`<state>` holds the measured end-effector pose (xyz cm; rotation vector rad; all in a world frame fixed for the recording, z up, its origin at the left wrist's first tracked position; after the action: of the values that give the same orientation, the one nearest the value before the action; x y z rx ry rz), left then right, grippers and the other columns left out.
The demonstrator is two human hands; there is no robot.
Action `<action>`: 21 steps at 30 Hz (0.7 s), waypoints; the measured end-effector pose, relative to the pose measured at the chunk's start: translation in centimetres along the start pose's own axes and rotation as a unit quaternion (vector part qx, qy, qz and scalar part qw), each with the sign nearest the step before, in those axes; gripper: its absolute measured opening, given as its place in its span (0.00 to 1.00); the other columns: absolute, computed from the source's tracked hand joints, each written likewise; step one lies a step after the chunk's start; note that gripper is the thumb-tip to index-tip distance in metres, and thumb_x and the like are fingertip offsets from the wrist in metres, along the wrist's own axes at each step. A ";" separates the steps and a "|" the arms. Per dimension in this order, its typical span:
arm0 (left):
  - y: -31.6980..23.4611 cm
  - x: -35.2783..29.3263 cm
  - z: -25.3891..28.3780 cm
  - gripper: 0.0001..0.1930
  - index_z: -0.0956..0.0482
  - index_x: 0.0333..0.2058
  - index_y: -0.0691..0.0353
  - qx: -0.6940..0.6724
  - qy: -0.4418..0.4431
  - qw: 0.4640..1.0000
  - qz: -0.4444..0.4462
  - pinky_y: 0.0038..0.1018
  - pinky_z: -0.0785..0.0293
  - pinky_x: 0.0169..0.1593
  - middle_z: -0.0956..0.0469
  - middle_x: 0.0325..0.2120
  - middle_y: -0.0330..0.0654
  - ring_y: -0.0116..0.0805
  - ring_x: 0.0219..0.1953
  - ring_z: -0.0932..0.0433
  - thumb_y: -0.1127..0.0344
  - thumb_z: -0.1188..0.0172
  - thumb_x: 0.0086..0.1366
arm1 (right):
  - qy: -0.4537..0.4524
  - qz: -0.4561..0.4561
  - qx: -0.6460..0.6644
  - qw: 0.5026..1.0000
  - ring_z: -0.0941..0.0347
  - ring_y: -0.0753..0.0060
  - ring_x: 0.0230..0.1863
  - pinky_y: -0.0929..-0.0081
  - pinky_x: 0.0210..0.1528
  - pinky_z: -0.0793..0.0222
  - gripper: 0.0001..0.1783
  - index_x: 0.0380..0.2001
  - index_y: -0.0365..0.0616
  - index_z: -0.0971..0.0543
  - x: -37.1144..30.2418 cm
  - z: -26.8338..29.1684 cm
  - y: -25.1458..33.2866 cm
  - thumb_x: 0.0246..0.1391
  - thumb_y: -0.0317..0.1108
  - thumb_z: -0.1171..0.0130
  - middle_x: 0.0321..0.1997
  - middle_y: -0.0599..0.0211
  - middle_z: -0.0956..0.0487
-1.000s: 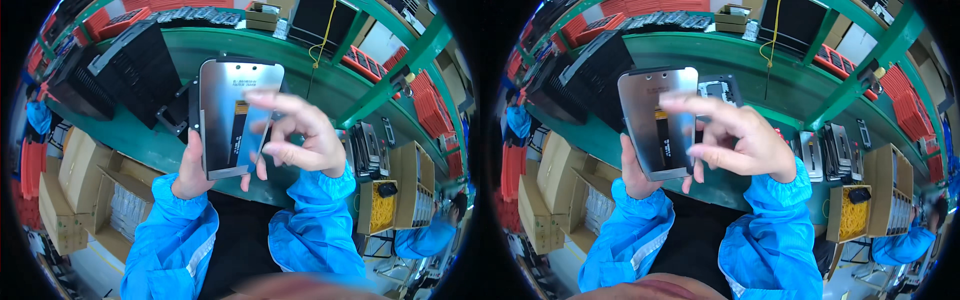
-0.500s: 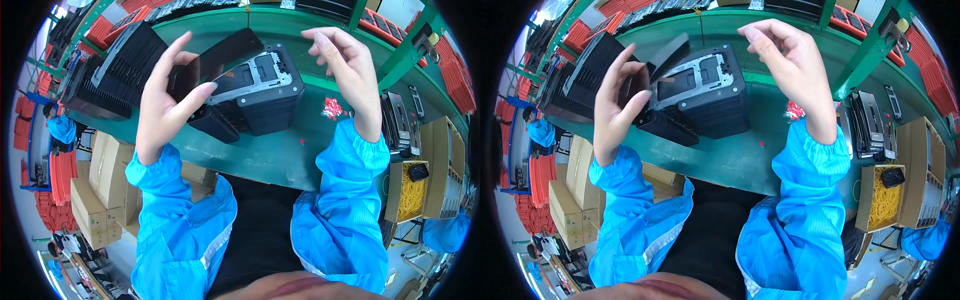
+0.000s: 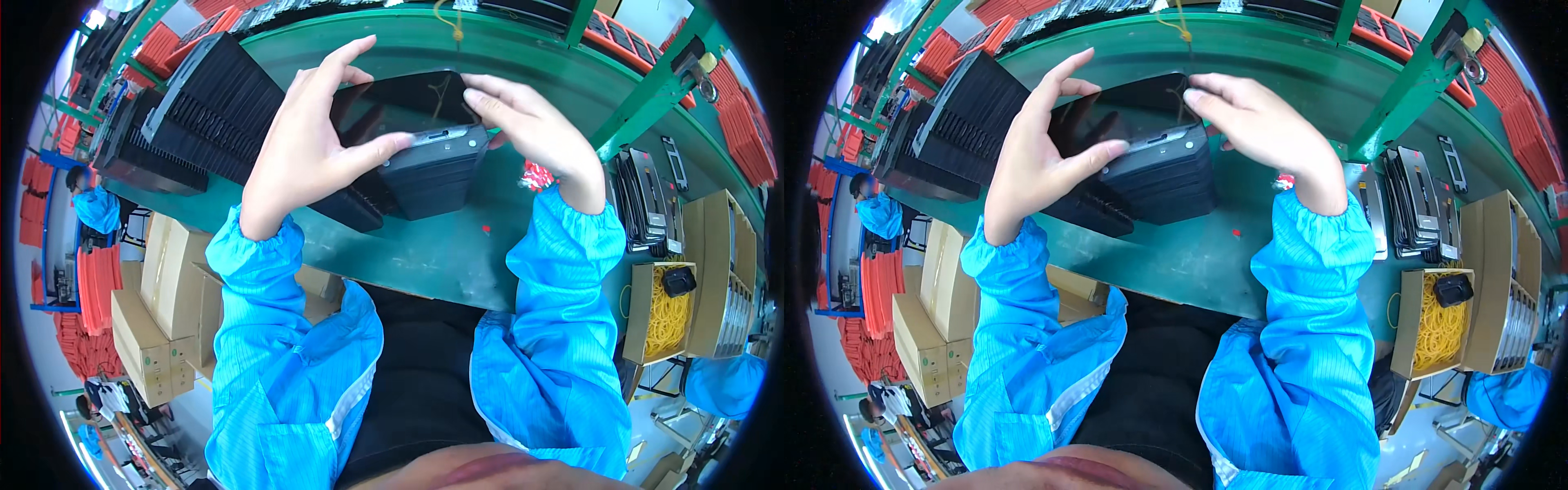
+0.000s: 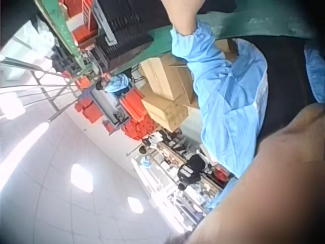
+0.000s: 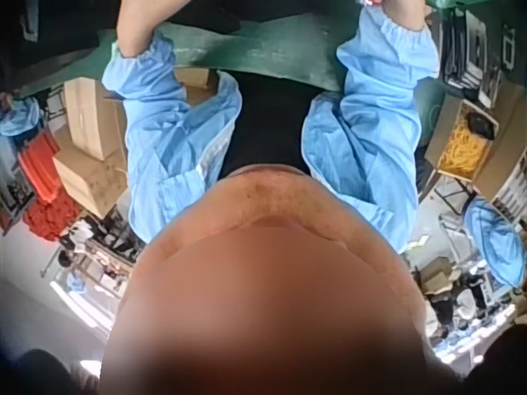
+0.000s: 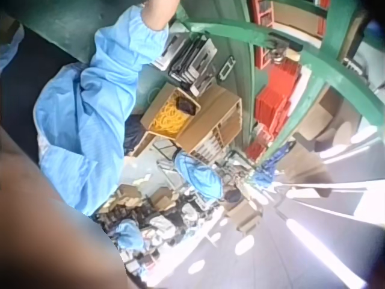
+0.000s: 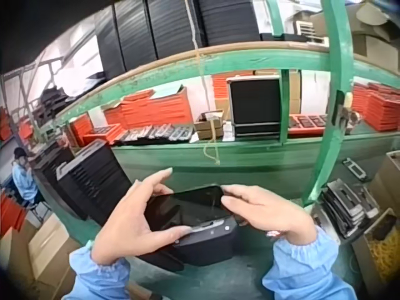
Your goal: Manually assembling and inspecting electronic components on a production line.
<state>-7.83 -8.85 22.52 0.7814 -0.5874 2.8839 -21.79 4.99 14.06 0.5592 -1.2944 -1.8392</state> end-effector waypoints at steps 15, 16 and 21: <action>1.3 -1.6 0.7 0.50 0.34 0.69 0.59 -0.074 -0.016 0.996 0.056 0.34 0.28 0.62 0.19 0.48 0.47 0.40 0.54 0.21 0.60 0.21 0.46 | 0.043 0.052 -0.047 0.997 0.30 0.77 0.47 0.77 0.50 0.32 0.30 0.69 0.39 0.33 -0.2 -1.7 1.2 0.73 0.46 0.49 0.50 0.66 0.21; 1.3 -1.6 0.8 0.50 0.34 0.69 0.59 -0.074 -0.019 0.996 0.056 0.34 0.28 0.62 0.19 0.48 0.47 0.40 0.54 0.21 0.60 0.21 0.46 | 0.052 0.033 -0.049 0.997 0.29 0.75 0.48 0.76 0.52 0.32 0.30 0.70 0.39 0.33 -0.2 -1.9 1.1 0.74 0.45 0.49 0.51 0.64 0.21; 1.7 -1.5 0.8 0.49 0.33 0.68 0.60 -0.070 -0.011 0.996 0.058 0.35 0.30 0.64 0.20 0.50 0.48 0.41 0.56 0.22 0.60 0.21 0.46 | 0.031 0.065 -0.076 0.994 0.23 0.48 0.46 0.61 0.53 0.29 0.28 0.63 0.35 0.31 -0.3 -2.0 1.6 0.73 0.48 0.52 0.47 0.45 0.20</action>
<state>-6.48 -10.66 21.79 0.7832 -0.8551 2.9001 -19.54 3.82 14.78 0.4358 -1.1129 -1.7797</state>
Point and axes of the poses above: each hand's wrist, its own x-axis towards the middle knuckle, its own z-axis out of the back of the hand, y = z × x, the point moved 10 cm from there along x, towards the middle knuckle
